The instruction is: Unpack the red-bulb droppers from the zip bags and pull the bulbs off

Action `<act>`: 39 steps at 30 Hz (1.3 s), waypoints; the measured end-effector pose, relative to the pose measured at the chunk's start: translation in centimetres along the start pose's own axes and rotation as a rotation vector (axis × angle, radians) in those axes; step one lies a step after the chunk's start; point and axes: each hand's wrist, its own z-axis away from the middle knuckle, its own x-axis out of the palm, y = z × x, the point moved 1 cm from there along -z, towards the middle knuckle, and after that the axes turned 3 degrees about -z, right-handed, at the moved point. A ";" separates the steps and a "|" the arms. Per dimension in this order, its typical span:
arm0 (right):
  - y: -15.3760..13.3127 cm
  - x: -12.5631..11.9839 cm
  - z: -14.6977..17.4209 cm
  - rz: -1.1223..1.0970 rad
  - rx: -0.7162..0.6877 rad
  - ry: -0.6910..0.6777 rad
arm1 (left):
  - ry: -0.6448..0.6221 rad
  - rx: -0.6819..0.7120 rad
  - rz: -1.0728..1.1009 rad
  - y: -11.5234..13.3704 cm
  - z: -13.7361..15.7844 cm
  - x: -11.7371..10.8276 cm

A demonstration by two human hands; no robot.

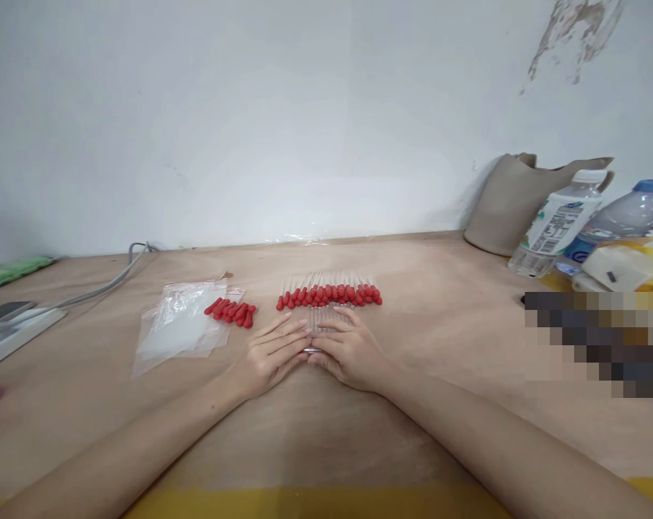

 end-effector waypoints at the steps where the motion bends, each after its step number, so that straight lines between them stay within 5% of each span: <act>1: 0.0 0.1 0.0 -0.006 -0.006 -0.003 | 0.001 0.004 -0.008 0.0 -0.1 -0.1; 33: -0.7 -0.6 0.6 0.109 -0.294 0.067 | -0.194 -0.127 0.199 0.4 0.6 -1.4; 39: -0.5 -0.5 0.5 0.070 -0.247 0.062 | -0.158 -0.146 0.152 0.4 0.9 -1.2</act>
